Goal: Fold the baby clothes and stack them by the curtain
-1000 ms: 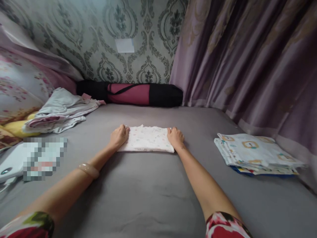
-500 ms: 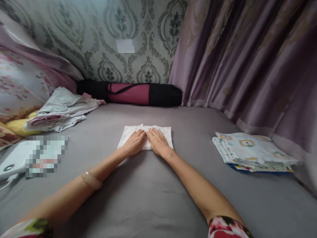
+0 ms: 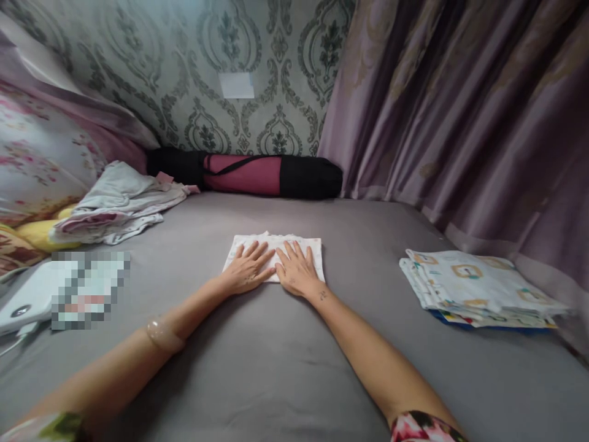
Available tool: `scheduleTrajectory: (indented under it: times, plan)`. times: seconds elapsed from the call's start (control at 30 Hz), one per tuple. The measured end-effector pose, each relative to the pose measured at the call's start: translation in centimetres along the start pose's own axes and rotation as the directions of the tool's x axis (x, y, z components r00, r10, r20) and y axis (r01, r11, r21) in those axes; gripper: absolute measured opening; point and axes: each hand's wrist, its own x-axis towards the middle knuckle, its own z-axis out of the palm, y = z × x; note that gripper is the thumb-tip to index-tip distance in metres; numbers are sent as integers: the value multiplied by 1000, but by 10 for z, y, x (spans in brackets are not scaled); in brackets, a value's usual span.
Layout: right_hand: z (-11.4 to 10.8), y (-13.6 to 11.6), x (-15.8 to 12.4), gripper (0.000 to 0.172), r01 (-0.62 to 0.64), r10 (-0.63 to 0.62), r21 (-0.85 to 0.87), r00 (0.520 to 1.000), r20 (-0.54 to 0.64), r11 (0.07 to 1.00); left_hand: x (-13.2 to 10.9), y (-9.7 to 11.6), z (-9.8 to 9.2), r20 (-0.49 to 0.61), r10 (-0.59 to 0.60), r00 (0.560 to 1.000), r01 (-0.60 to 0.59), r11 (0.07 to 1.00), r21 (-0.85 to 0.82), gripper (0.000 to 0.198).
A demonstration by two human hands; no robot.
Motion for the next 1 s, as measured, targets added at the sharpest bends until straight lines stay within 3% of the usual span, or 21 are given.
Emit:
scheduleTrajectory:
  times: [0.37,0.77,0.9,1.0]
  plan:
    - [3,11,5,62,-232,234,29,972,-39,972,-5,-18,-10,28,-35,999,35,999,-19,86]
    - [1,49,-11,71,-241,241,-13,970,-37,970,-33,-63,-6,39,-55,998,58,996,-72,74]
    - [-6,47,-12,70,-259,259,-25,966,-7,965,-29,-59,-17,80,-74,994,79,995,-59,66]
    - [-15,35,-3,63,-223,222,-52,974,-40,973,-14,-40,-29,21,-116,993,117,993,-15,54]
